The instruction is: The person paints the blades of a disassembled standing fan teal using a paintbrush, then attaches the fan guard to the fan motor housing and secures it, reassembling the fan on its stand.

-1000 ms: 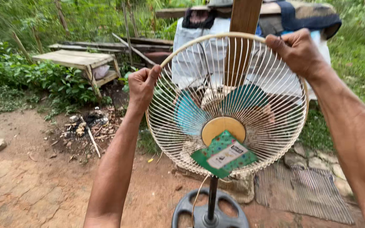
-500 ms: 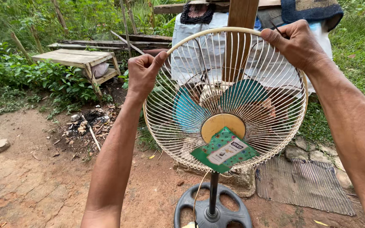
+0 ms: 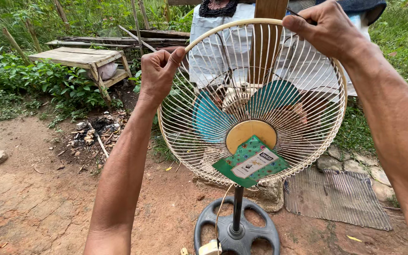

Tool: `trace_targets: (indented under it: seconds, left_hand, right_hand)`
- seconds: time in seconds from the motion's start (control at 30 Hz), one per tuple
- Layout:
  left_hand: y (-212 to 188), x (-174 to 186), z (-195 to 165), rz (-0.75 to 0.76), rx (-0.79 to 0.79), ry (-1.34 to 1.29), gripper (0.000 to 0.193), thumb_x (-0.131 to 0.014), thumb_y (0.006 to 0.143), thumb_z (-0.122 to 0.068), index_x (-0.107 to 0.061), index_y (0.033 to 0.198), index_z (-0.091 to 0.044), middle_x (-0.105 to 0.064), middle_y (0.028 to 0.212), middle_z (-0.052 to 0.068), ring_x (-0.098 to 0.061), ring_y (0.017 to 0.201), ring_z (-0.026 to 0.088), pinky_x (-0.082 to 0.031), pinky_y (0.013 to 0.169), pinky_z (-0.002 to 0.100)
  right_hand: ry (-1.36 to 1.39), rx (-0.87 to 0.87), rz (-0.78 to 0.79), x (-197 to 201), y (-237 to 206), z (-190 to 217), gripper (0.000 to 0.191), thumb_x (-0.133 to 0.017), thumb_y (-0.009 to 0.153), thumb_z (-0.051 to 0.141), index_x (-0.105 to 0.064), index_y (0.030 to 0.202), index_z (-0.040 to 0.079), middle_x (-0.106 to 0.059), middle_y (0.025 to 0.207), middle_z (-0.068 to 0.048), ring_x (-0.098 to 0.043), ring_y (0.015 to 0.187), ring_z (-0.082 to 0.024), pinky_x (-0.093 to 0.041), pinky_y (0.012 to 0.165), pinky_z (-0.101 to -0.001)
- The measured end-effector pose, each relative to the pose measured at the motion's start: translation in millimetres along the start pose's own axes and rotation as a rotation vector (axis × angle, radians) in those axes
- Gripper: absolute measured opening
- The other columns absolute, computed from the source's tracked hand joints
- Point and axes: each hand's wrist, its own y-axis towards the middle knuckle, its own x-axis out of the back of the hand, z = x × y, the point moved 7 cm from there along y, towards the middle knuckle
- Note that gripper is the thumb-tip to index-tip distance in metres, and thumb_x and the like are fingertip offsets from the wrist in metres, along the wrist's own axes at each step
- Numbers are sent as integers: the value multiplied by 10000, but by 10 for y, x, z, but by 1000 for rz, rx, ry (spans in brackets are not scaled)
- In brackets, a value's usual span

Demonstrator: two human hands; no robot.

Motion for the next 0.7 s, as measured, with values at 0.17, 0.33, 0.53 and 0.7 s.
trace_targets:
  seconds: [0.17,0.33,0.53,0.7]
  left_hand:
    - [5,-6,59,5,17,-14,586,-731,980,-500,-508,622,-93,-441,590,-89,-327,561,22,-236,477,254]
    - [28,-7,108,35,37,-83,524,-727,986,-483,-561,680,-92,-527,663,-82,-344,577,20,-246,478,249]
    - [86,3,28,45,69,-39,504,-746,949,-537,-609,766,-88,-523,658,-68,-403,577,13,-296,479,227]
    - [289,-179,-324,157,-122,-41,537,-785,926,-604,-668,879,-83,-618,731,-57,-578,603,16,-511,485,217]
  right_hand:
    - [3,-28,13,-41,46,54,660,-554,1046,655,-710,790,67,-454,542,6,-381,487,-97,-311,434,-325]
    - [-35,17,-36,-21,36,188,684,-578,1086,635,-704,786,33,-463,538,11,-401,495,-79,-323,445,-309]
    - [13,-58,-33,-18,-34,242,625,-586,1056,632,-724,860,55,-416,530,18,-340,469,-79,-250,412,-313]
    - [15,-41,-36,-32,-29,281,608,-592,1063,623,-721,876,59,-433,542,22,-363,476,-70,-273,406,-300]
